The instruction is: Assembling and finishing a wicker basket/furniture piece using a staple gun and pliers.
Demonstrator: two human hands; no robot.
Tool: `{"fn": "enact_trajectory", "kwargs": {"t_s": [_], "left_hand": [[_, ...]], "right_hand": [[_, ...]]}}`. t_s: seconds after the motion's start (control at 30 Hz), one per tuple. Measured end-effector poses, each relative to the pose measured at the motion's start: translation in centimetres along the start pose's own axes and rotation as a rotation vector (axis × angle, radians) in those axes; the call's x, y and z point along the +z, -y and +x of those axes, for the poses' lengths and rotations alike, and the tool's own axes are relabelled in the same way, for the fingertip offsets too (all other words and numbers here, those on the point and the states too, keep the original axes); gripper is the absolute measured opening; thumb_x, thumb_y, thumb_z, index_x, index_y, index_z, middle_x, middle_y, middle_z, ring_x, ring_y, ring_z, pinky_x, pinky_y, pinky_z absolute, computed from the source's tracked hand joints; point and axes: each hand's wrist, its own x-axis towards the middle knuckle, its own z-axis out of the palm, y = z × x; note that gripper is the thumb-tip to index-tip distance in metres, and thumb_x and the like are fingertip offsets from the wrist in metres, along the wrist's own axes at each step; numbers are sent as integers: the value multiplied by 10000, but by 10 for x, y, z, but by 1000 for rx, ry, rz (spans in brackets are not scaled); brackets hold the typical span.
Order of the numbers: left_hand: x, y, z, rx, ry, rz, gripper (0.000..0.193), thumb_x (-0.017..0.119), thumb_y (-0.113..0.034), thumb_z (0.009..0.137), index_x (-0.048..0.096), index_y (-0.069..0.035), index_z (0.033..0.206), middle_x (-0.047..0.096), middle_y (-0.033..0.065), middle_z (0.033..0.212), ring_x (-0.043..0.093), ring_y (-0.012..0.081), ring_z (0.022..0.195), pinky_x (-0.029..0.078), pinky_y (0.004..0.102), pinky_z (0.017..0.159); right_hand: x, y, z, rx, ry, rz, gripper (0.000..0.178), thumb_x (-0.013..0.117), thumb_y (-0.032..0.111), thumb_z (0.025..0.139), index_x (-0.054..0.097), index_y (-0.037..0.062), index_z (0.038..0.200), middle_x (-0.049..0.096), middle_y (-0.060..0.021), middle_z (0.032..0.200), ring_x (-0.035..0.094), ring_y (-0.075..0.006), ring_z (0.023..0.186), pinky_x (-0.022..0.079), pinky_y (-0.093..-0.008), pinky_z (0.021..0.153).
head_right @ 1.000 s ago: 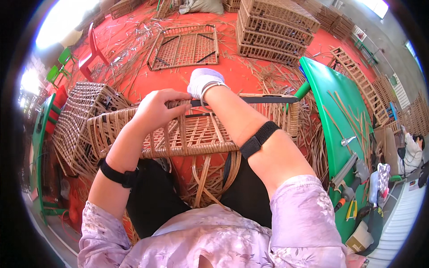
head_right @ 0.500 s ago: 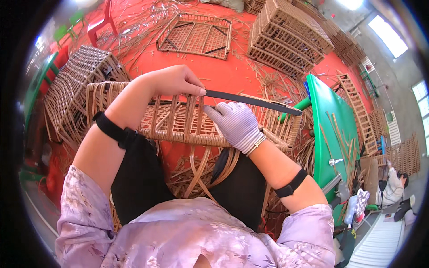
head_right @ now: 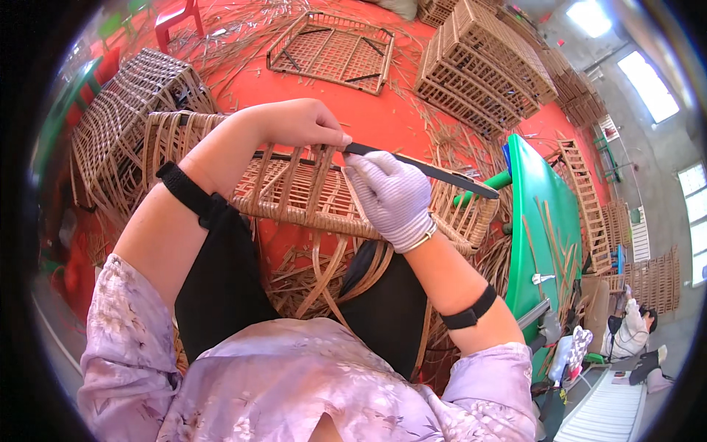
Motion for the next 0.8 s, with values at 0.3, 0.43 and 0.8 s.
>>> {"fn": "enact_trajectory", "kwargs": {"t_s": [0.3,0.43,0.8], "left_hand": [[3,2,0,-20,-65,29,445,528,-415,940,687,-6,872,652,53,759,591,148,720,499,333,683],[3,-2,-3,-26,-98,62,421,530,-388,933,675,-1,857,643,61,743,587,146,709,496,331,681],[28,0,-13,297,-425,282,338,670,-301,840,671,-57,1073,670,79,874,631,217,798,499,340,763]], "right_hand": [[1,-10,32,186,-70,-21,53,687,120,832,691,67,825,610,-86,724,605,-259,579,458,-345,506],[14,-39,40,392,63,-3,172,668,232,847,691,79,772,604,-86,728,601,-287,604,466,-382,556],[32,-95,58,642,816,224,275,602,337,825,710,92,761,664,-101,714,632,-265,646,495,-370,609]]}}
